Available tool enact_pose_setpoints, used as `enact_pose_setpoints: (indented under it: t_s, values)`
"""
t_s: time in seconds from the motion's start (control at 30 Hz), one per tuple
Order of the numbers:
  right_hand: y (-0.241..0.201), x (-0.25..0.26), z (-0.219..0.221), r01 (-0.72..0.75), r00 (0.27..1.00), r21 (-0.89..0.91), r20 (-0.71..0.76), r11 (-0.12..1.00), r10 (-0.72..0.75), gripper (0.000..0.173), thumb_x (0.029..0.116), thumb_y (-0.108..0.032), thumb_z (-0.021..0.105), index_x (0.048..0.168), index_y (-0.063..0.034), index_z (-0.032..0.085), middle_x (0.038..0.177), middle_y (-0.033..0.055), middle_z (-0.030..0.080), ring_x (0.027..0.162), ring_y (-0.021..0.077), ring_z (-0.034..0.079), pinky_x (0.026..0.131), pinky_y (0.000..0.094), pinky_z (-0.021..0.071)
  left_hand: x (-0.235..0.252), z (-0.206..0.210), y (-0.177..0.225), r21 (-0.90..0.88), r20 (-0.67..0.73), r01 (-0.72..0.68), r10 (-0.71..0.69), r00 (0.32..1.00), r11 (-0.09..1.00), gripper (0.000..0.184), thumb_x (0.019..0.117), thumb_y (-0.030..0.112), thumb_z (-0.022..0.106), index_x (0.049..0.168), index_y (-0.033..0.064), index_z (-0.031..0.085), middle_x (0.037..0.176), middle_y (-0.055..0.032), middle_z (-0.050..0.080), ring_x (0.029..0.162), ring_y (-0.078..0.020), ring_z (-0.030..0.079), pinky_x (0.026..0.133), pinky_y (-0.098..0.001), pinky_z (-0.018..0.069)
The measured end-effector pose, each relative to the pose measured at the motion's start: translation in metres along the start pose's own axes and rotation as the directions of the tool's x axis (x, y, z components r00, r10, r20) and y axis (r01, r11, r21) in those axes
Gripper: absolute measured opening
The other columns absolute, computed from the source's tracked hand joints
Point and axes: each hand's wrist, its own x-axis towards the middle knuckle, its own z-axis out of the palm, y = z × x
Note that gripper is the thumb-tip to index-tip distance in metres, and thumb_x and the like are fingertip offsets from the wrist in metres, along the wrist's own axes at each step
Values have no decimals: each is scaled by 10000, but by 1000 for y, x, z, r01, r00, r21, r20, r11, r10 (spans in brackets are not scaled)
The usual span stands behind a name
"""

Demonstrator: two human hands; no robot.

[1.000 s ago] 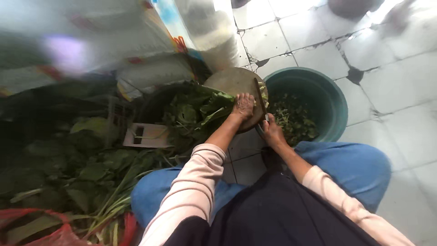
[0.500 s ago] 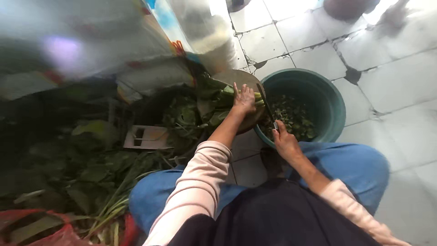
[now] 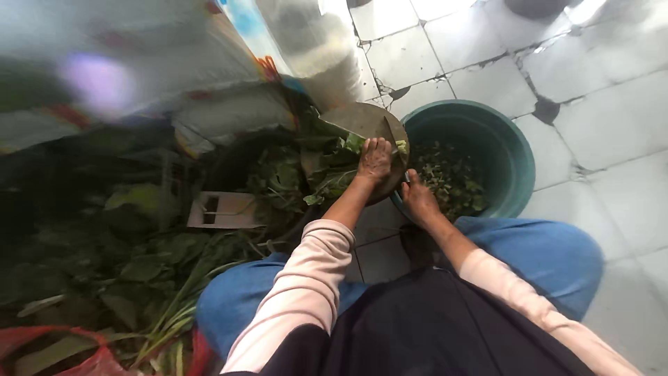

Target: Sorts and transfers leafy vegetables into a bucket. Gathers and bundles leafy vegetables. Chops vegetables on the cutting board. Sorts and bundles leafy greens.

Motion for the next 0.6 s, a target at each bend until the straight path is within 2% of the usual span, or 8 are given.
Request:
enact_pose_setpoints:
  t_s: [0.07,0.1,0.17,0.2,0.27,0.37,0.47,0.6]
  values:
    - [1,4,4,8,999,87,-32,996,-5,513,1135,-315,340,1611,-141,262,1074,257,712,994,448,713,857,609,559,-4,5,-3,-21,-34,9,-9,999,1000,462,1071,267,452,1436,-2,538,1495,-226,522,1476,-426,377,1230,-640,152]
    - [4,4,5,9,999,137,-39,991,-3,510,1135,-320,342,1609,-144,271,1068,260,710,986,445,712,864,604,555,-6,3,-3,-40,-3,29,-29,1000,999,549,1075,395,449,1481,31,512,1546,-221,474,1526,-439,281,1224,-689,80]
    - [13,-3,4,18,998,229,-63,973,-4,498,1134,-328,366,1594,-144,317,1037,262,702,946,435,703,865,593,548,-9,-11,-2,-34,121,72,-67,990,997,801,1011,641,450,1583,84,383,1642,-224,326,1573,-449,117,1196,-745,4]
    - [19,-9,2,21,997,250,-82,968,-1,495,1131,-324,380,1587,-137,336,1034,266,702,939,437,703,866,594,549,-10,-19,-1,-23,204,92,-85,975,996,892,975,689,474,1619,98,299,1671,-219,260,1581,-438,79,1191,-748,-7]
    - [28,-24,-7,4,995,245,-95,969,20,510,1134,-321,379,1598,-120,312,1050,278,696,940,445,701,871,594,546,-8,-32,-1,-39,320,111,-93,943,993,893,973,549,598,1636,82,224,1677,-229,226,1575,-431,110,1188,-742,45]
    - [22,-45,-27,6,996,150,-88,989,7,516,1132,-338,379,1606,-150,305,992,253,696,894,423,702,841,576,555,-3,-40,-5,-127,287,136,-95,953,983,769,935,192,700,1580,1,326,1595,-257,370,1518,-444,271,1179,-670,227]
    - [9,-67,-32,38,999,40,-18,998,-37,515,1131,-351,375,1613,-184,308,981,223,706,895,401,707,844,560,560,-3,-36,-13,-199,159,113,-82,984,973,638,900,132,743,1435,-87,472,1445,-301,515,1400,-464,446,1147,-595,348]
    - [3,-63,-20,-26,995,-58,93,998,31,515,1132,-352,363,1619,-208,277,1068,211,716,996,395,713,891,560,556,-6,-27,-16,-268,60,86,-73,996,959,456,884,85,742,1279,-95,605,1342,-284,605,1344,-443,516,1130,-577,382]
